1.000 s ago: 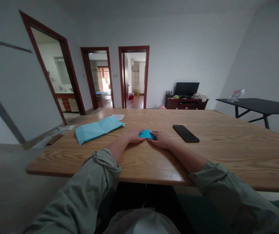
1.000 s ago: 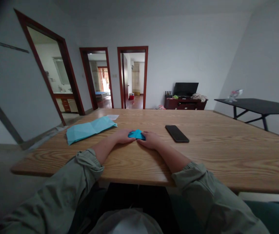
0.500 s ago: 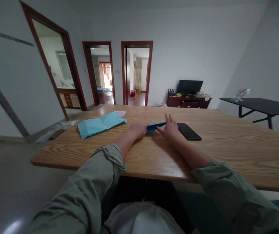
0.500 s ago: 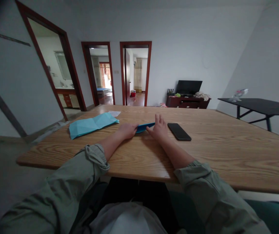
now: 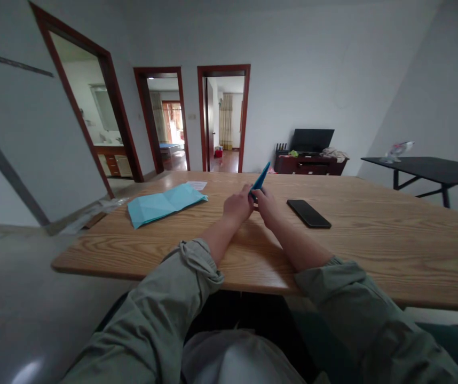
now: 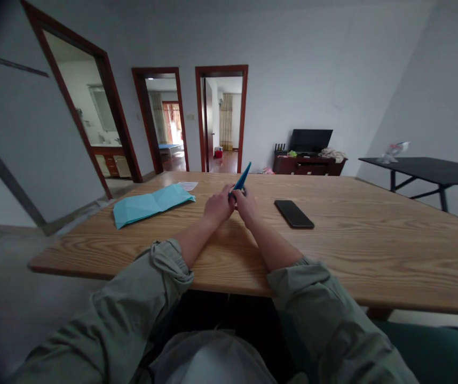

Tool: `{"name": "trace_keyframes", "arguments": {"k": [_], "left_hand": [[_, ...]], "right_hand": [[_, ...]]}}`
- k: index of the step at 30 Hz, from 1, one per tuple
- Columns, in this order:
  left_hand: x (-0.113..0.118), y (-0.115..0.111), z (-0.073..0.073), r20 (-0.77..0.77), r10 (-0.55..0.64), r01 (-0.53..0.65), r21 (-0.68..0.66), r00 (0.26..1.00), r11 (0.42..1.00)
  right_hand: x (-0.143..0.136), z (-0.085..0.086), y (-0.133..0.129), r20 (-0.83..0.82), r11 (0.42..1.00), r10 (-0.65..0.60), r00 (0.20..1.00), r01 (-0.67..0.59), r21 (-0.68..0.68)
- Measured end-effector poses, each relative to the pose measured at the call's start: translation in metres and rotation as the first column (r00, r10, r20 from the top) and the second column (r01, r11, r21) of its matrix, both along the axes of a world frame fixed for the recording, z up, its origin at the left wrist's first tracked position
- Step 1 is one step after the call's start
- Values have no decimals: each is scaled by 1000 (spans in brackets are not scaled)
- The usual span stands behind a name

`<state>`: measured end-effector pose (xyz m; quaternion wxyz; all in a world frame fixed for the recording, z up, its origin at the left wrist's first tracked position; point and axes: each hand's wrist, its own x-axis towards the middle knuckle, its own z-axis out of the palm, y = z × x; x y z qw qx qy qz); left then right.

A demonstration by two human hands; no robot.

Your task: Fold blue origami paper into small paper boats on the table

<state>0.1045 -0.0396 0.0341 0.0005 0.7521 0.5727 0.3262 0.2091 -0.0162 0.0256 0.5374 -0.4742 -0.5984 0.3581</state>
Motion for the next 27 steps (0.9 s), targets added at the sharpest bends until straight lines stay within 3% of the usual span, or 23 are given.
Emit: {"name": "trace_keyframes", "arguments": {"k": [2, 4, 8, 11, 16, 23, 27], "left_hand": [[-3, 2, -1, 23, -18, 18, 5, 1000, 1000], [-7, 5, -2, 53, -30, 30, 6, 998, 1000], [-10, 11, -5, 91, -17, 20, -36, 996, 999], [-9, 14, -10, 89, -27, 33, -59, 996, 998], [-7, 15, -16, 77, -77, 78, -12, 994, 997], [-17, 20, -11, 39, 49, -46, -72, 998, 996], [-32, 29, -11, -42, 76, -81, -126, 996, 989]], "right_hand": [[1, 0, -2, -105, 999, 50, 993, -50, 0], [3, -5, 0, -100, 996, 86, 991, -86, 10], [8, -16, 8, 87, 997, 71, 994, -74, 33], [12, -18, 10, 244, 999, -16, 970, 4, 49], [18, -13, 6, 502, 981, -195, 842, 166, 101], [16, -12, 0, 692, 964, -266, 671, 167, 208], [18, -12, -1, 727, 968, -251, 639, 150, 203]]}}
